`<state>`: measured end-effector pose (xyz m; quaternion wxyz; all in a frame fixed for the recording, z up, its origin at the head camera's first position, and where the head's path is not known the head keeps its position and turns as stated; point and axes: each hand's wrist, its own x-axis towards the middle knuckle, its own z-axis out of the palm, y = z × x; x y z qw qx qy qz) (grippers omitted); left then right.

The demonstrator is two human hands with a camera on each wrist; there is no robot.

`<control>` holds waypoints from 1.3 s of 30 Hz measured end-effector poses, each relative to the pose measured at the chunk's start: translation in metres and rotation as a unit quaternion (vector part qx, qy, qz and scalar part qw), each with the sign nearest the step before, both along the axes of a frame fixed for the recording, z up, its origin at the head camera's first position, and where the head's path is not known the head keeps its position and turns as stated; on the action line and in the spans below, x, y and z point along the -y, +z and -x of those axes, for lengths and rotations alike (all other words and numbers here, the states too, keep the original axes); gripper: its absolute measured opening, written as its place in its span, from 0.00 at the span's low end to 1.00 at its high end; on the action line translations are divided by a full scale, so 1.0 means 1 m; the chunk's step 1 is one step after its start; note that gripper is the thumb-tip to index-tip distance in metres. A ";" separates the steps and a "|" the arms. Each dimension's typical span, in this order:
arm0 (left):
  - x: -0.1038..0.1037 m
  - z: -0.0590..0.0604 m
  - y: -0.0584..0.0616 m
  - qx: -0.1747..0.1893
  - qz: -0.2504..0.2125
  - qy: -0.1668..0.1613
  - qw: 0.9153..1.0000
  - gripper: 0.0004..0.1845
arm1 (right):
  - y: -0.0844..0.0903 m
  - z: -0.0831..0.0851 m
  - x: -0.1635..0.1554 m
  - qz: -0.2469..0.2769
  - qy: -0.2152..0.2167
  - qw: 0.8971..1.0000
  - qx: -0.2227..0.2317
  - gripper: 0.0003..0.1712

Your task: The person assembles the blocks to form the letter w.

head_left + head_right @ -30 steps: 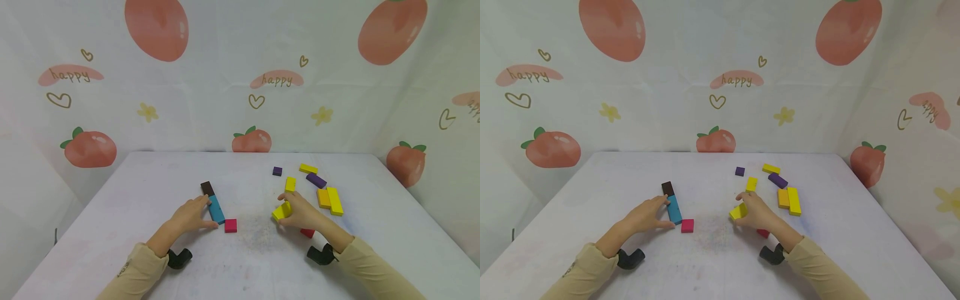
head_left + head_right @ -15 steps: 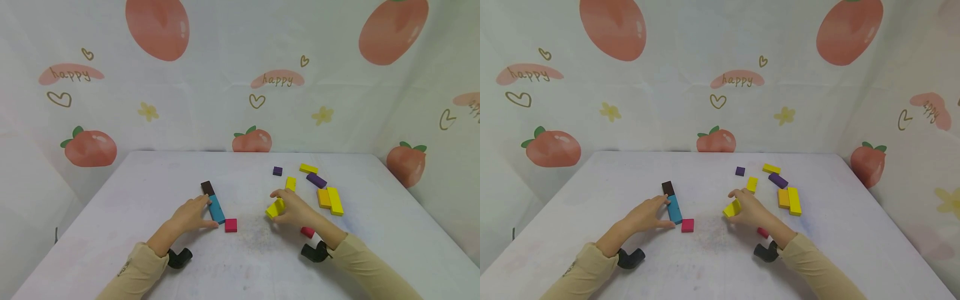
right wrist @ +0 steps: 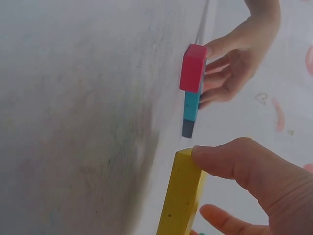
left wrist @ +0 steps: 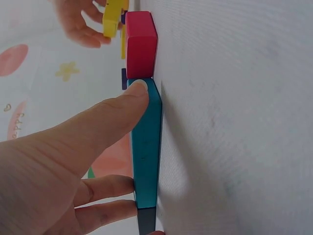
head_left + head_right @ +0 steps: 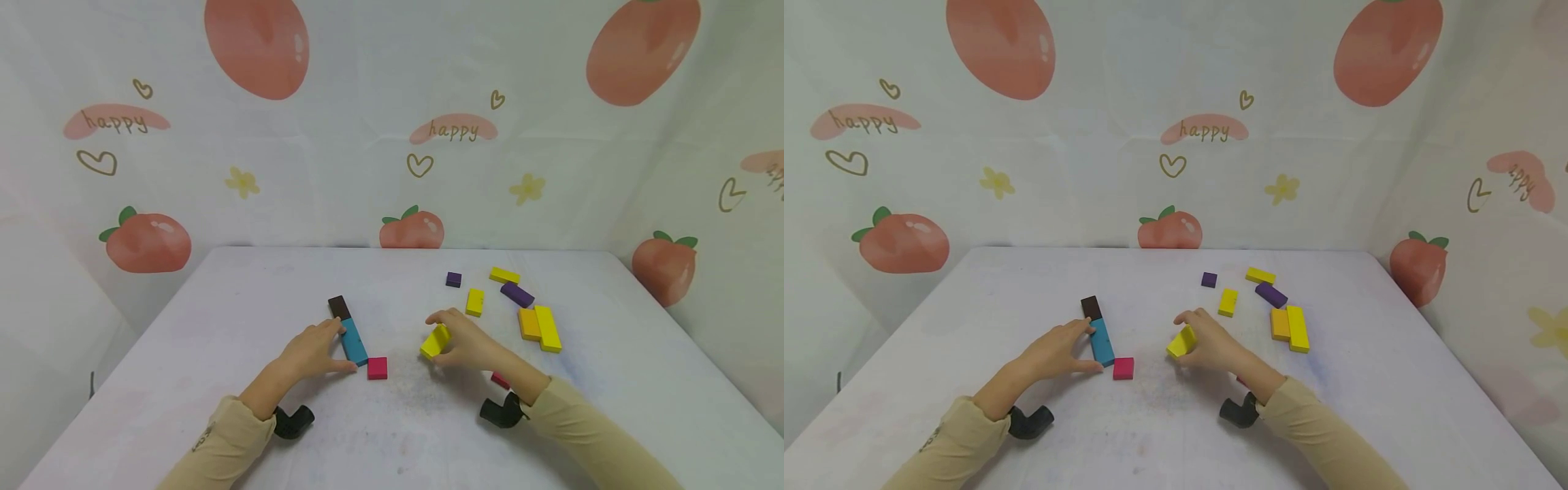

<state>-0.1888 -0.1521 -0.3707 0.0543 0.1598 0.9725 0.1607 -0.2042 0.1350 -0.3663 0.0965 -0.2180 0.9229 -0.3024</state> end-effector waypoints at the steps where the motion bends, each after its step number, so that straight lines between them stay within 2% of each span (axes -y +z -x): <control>1: 0.000 0.000 0.000 -0.001 0.001 0.000 1.000 0.39 | 0.000 0.000 0.001 0.001 0.002 1.000 0.000 0.34; 18: 0.000 0.000 0.000 0.000 0.001 0.000 1.000 0.39 | -0.003 0.004 0.020 0.011 0.025 0.999 0.019 0.36; 39: -0.001 0.001 0.000 0.004 0.008 0.007 1.000 0.42 | -0.004 0.007 0.040 0.013 0.037 0.999 0.037 0.32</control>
